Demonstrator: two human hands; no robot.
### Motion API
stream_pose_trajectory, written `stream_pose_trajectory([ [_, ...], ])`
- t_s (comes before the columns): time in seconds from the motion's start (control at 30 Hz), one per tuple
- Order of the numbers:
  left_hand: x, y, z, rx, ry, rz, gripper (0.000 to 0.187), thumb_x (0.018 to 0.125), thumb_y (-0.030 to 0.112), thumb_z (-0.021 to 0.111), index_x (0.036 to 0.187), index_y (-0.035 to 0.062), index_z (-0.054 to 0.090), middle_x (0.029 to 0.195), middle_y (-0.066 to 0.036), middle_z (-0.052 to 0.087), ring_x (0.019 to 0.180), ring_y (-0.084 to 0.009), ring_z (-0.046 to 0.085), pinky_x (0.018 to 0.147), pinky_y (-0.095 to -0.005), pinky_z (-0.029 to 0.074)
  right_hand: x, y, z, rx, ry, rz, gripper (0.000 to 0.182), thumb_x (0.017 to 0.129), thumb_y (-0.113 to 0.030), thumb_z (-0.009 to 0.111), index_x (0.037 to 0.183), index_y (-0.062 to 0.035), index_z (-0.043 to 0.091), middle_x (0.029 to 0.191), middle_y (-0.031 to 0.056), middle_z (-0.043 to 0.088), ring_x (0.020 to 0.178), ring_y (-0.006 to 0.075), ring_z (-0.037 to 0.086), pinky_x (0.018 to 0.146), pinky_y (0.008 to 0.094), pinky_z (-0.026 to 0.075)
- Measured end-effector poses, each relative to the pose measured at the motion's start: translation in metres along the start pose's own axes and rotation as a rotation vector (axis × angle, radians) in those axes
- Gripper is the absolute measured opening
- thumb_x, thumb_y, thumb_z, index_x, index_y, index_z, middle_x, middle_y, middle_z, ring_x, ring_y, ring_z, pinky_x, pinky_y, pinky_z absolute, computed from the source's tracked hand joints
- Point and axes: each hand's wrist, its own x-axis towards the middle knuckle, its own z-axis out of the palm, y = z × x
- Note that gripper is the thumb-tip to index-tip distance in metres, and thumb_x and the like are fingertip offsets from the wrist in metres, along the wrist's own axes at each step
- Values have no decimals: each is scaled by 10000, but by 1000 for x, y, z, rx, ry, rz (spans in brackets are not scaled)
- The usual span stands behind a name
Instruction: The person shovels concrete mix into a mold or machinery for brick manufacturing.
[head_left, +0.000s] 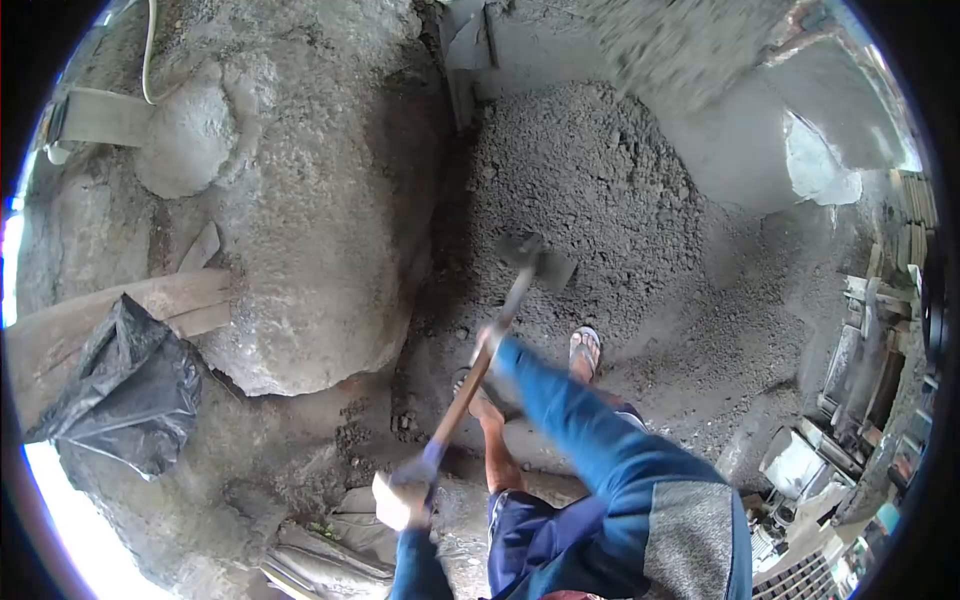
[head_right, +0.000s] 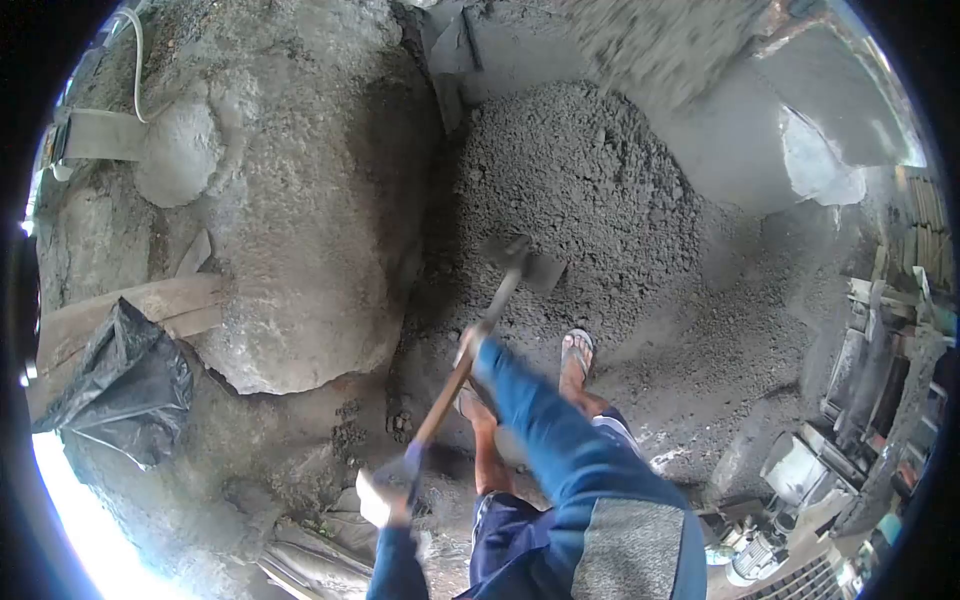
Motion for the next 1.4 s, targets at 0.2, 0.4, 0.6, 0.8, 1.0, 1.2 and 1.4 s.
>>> stream_pose_trajectory([
  [0.2, -55, -33, 38, -308, -52, -224, 500, 923, 545, 586, 672, 173, 364, 588, 34, 314, 425, -130, 329, 391, -299, 297, 19, -77, -52, -6, 392, 199, 63, 901, -153, 579, 896, -140, 517, 700, 33, 494, 575, 231, 509, 568, 497, 476],
  [0.4, -109, -15, -24, -182, -42, -470, 500, 911, 532, 601, 638, 179, 376, 568, 12, 369, 416, -146, 366, 383, -322, 330, -22, 16, -154, 54, 465, 276, 169, 928, -185, 570, 1075, -224, 496, 789, 31, 526, 595, 240, 533, 535, 492, 477],
  [0.6, -108, -18, -67, -31, -250, -453, 568, 937, 568, 547, 577, 158, 388, 479, 6, 355, 381, -159, 333, 389, -328, 333, -189, -42, -127, 263, 671, 98, 257, 889, -88, 615, 1095, -185, 496, 752, 48, 537, 564, 255, 533, 506, 483, 469],
  [0.8, -133, 58, 19, -90, -710, -619, 634, 923, 654, 499, 529, 167, 409, 435, -32, 436, 352, -197, 402, 373, -354, 377, -352, -224, -67, 413, 866, -344, 172, 884, -25, 593, 1024, -116, 550, 788, 82, 564, 546, 254, 537, 494, 476, 457],
  [1.0, -272, 213, 121, -200, -1262, -108, 532, 923, 631, 511, 743, 131, 539, 610, 6, 487, 472, -141, 451, 426, -311, 390, -525, -426, -51, 534, 497, -864, 149, 907, -139, 639, 816, -104, 527, 685, 35, 514, 595, 217, 515, 566, 424, 468],
  [1.2, -454, 356, 158, -540, -1101, 1572, 208, 923, 175, 580, 835, -13, 586, 730, -53, 577, 667, -171, 578, 577, -323, 470, -681, -576, -63, 558, 215, -1438, 168, 857, -173, 670, 811, -118, 518, 650, 49, 519, 534, 237, 542, 536, 413, 505],
  [1.4, -540, 419, 92, -896, -1576, 2084, 248, 676, 137, 754, 854, 73, 594, 738, -58, 582, 710, -281, 590, 766, -433, 523, -754, -576, -103, 501, 8, -1470, 217, 840, -219, 688, 811, -109, 503, 678, 51, 523, 613, 263, 556, 635, 487, 512],
])
